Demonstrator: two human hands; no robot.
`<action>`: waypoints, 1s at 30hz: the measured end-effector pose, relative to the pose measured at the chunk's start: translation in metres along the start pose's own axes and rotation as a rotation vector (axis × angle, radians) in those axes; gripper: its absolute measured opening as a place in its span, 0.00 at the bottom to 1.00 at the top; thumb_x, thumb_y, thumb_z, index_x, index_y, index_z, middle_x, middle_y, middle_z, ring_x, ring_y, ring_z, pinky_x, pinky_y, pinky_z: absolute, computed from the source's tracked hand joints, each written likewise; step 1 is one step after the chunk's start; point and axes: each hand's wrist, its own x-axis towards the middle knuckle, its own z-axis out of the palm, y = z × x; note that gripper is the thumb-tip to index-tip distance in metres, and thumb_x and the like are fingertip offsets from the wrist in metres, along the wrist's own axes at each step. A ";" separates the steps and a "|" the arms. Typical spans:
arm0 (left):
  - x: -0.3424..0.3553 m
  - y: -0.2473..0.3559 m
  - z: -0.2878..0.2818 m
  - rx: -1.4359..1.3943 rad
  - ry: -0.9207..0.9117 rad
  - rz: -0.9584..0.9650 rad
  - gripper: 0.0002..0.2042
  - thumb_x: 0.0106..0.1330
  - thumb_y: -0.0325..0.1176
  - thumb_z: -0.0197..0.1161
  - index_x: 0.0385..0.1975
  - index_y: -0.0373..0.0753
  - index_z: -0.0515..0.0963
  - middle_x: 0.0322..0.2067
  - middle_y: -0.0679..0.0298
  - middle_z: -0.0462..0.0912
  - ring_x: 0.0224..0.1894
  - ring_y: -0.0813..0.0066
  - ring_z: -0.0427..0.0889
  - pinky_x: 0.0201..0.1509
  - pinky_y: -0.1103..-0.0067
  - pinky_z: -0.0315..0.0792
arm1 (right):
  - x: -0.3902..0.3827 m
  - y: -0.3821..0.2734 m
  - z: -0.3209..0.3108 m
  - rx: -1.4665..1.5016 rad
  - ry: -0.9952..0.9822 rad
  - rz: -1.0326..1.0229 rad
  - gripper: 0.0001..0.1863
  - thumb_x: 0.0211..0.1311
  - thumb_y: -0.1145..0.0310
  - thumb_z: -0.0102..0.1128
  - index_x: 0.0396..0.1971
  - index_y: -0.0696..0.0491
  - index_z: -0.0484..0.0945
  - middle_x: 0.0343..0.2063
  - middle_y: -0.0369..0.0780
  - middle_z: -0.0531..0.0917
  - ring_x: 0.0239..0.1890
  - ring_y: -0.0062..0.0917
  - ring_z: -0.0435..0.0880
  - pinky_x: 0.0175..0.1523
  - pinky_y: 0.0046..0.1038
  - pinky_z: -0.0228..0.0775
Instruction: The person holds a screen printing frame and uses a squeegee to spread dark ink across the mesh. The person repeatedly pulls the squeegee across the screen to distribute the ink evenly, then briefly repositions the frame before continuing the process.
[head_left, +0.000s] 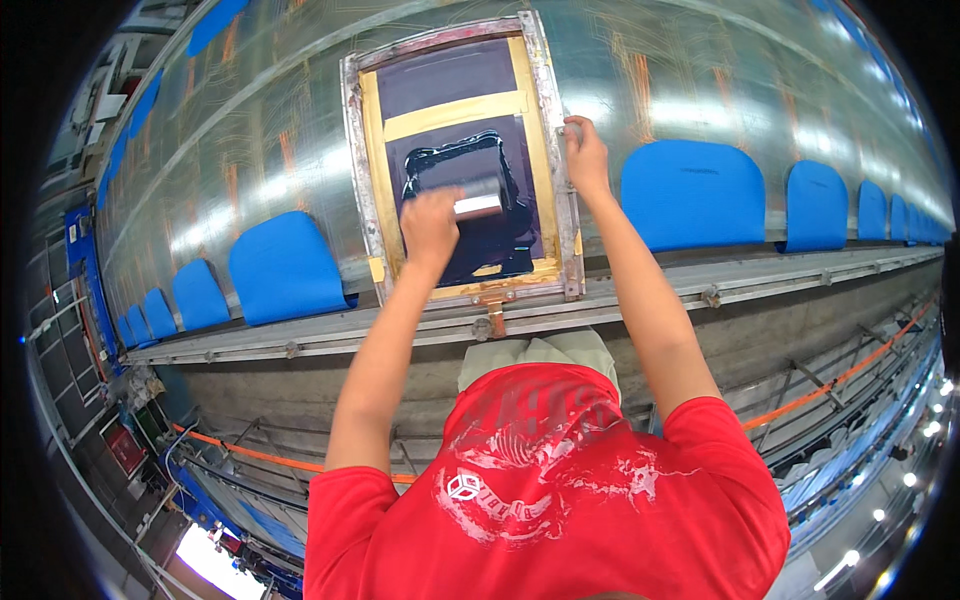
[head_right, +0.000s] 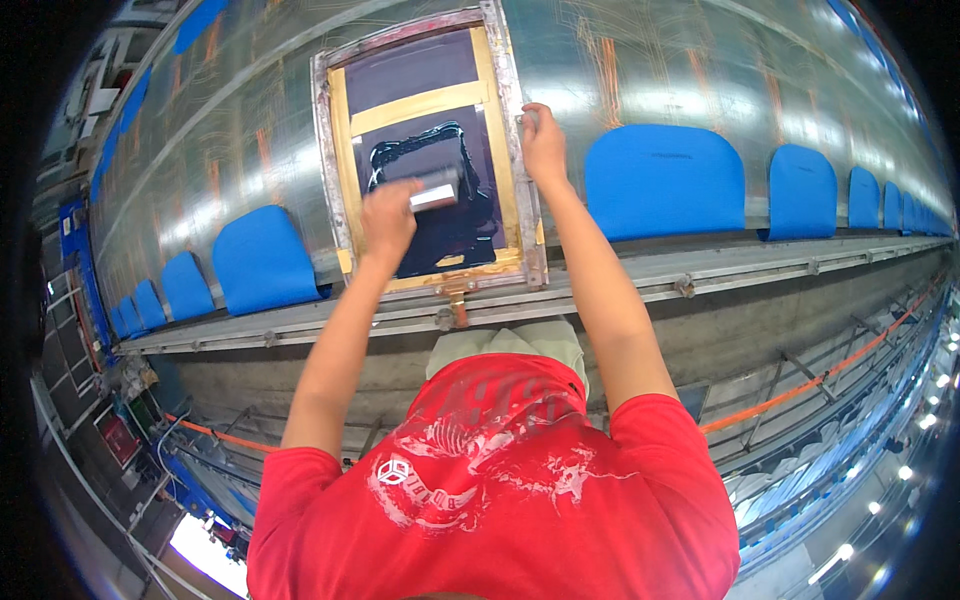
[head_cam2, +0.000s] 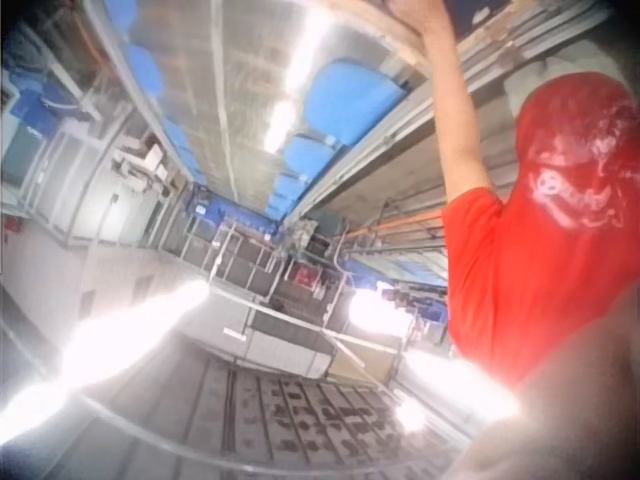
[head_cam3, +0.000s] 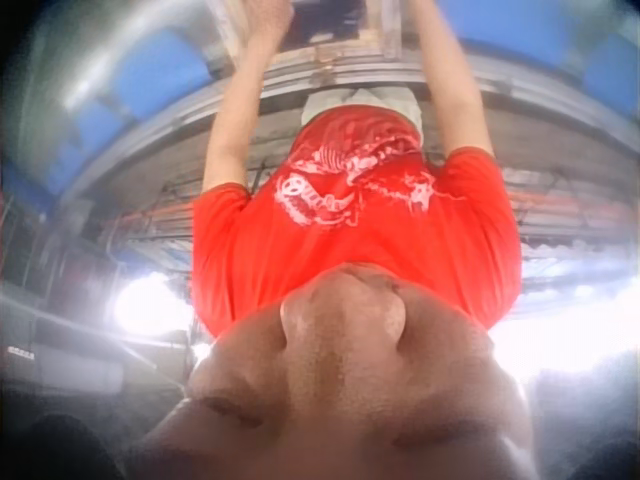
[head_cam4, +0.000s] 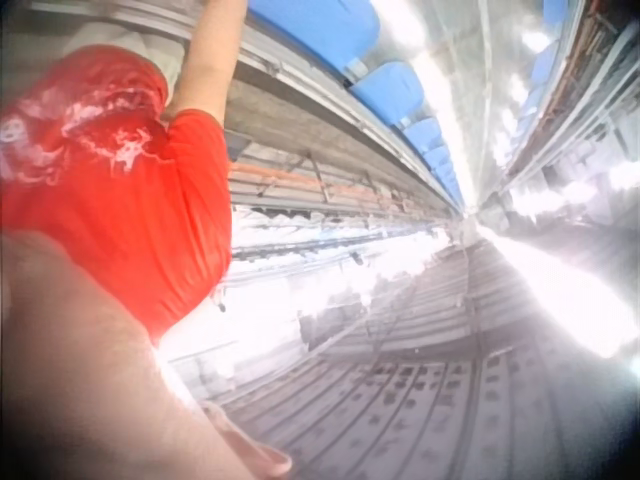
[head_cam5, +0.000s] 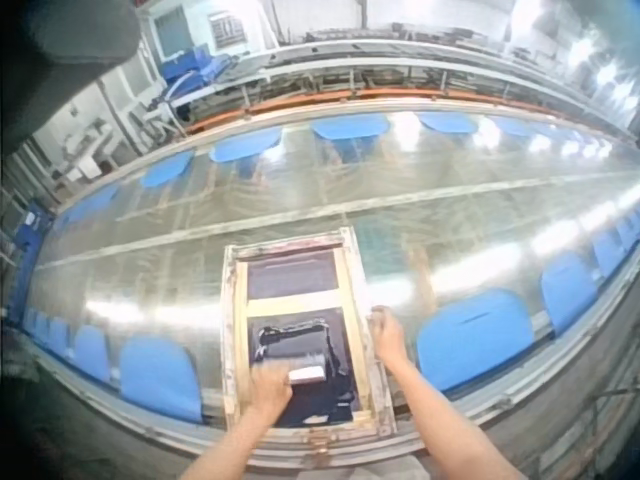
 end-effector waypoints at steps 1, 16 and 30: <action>-0.017 0.008 -0.004 -0.014 -0.031 -0.020 0.17 0.51 0.17 0.60 0.37 0.47 0.85 0.41 0.67 0.88 0.45 0.65 0.85 0.46 0.66 0.74 | 0.002 -0.001 -0.001 -0.003 -0.005 0.002 0.10 0.70 0.67 0.56 0.48 0.51 0.77 0.34 0.56 0.83 0.40 0.55 0.82 0.45 0.48 0.70; 0.038 0.001 -0.013 0.045 -0.130 -0.071 0.16 0.55 0.21 0.61 0.39 0.50 0.87 0.37 0.67 0.87 0.40 0.61 0.84 0.42 0.63 0.75 | -0.003 -0.008 -0.006 0.004 -0.003 0.019 0.11 0.70 0.66 0.57 0.49 0.51 0.78 0.31 0.53 0.83 0.35 0.49 0.82 0.43 0.44 0.71; -0.094 -0.012 -0.075 -0.149 0.010 -0.011 0.20 0.52 0.22 0.63 0.48 0.44 0.81 0.50 0.68 0.84 0.54 0.66 0.80 0.55 0.68 0.72 | -0.004 -0.099 0.026 0.028 0.102 -0.084 0.11 0.69 0.61 0.59 0.45 0.48 0.84 0.28 0.46 0.85 0.29 0.32 0.82 0.39 0.36 0.72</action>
